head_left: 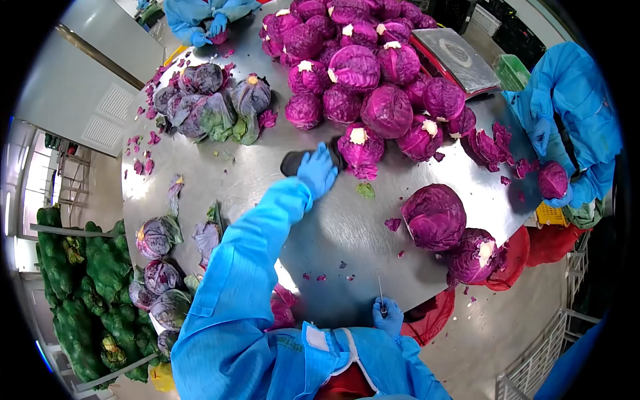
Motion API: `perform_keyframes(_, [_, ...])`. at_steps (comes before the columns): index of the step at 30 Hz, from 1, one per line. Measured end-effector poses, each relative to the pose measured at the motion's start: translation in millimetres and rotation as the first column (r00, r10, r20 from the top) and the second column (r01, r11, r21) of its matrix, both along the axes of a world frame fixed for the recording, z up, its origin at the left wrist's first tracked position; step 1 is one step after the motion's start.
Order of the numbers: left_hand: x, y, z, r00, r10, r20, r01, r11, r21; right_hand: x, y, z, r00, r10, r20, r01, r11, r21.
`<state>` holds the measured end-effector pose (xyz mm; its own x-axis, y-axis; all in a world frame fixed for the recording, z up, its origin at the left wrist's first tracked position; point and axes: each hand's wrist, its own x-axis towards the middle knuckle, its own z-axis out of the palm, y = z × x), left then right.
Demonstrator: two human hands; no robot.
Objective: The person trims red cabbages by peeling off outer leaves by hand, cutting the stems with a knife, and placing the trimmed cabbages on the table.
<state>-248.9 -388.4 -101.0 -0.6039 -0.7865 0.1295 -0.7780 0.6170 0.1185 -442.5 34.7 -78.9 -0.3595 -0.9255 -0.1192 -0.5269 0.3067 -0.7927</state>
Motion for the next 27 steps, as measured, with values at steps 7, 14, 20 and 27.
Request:
perform_keyframes(7, [-16, 153, 27, 0.735, -0.547, -0.4, 0.618, 0.783, 0.066, 2, 3, 1, 0.998, -0.044, 0.042, 0.045, 0.999, -0.013])
perform_keyframes(14, [-81, 100, 100, 0.749, -0.154, -0.645, 0.201, 0.98, -0.001, 4, 8, 1, 0.993, -0.1, 0.065, 0.103, 0.994, -0.046])
perform_keyframes(20, [-107, 77, 32, 0.974, -0.174, -0.143, 0.184, 0.981, 0.058, 4, 9, 0, 0.995, -0.093, 0.034, 0.096, 0.991, -0.097])
perform_keyframes(27, [-95, 144, 22, 0.953, -0.291, -0.077, 0.294, 0.955, 0.031, 4, 22, -22, 0.907, -0.233, 0.351, 0.298, 0.943, -0.147])
